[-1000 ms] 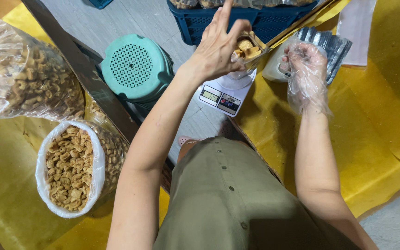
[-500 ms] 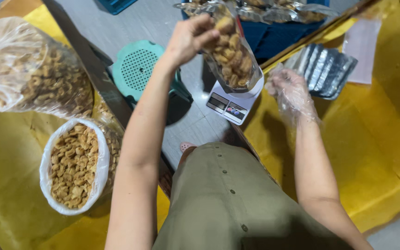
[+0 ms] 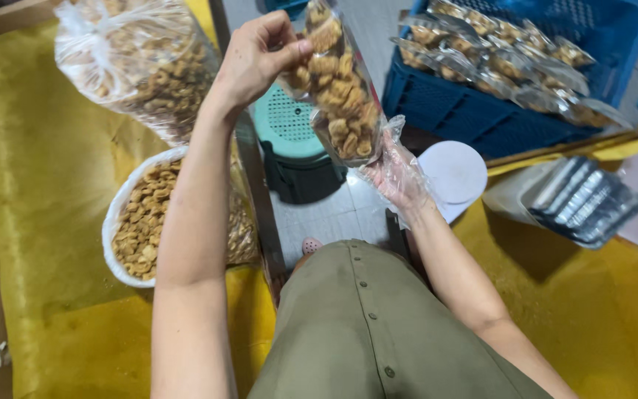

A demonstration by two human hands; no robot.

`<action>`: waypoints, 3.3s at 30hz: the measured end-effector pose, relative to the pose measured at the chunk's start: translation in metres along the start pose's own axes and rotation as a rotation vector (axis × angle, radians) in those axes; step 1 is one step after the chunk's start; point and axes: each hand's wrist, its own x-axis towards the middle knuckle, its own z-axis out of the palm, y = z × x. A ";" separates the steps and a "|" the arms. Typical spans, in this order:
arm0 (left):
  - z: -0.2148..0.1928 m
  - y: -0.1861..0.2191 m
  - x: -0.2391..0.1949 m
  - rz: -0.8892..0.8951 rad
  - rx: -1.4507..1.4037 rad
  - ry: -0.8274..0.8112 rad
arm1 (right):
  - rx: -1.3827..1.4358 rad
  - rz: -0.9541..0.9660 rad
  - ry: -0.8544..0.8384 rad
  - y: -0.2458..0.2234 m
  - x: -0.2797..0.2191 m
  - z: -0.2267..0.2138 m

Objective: The person scoops snack pieces from a large bag into small transparent pouches, weighs each pouch on a digital scale, and places the filled pouches into a blue crate. The process is repeated multiple times with consistent handling of the snack pieces and pouches.

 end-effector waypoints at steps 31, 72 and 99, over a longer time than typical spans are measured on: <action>-0.224 0.041 -0.237 -0.393 0.280 0.217 | -0.236 0.687 -0.167 0.220 0.127 0.104; -0.084 -0.010 -0.200 -0.400 0.413 0.063 | -1.558 0.233 -0.395 0.124 0.112 0.187; -0.011 -0.009 -0.027 -0.353 0.408 -0.736 | -1.392 0.012 -0.001 0.010 0.059 0.106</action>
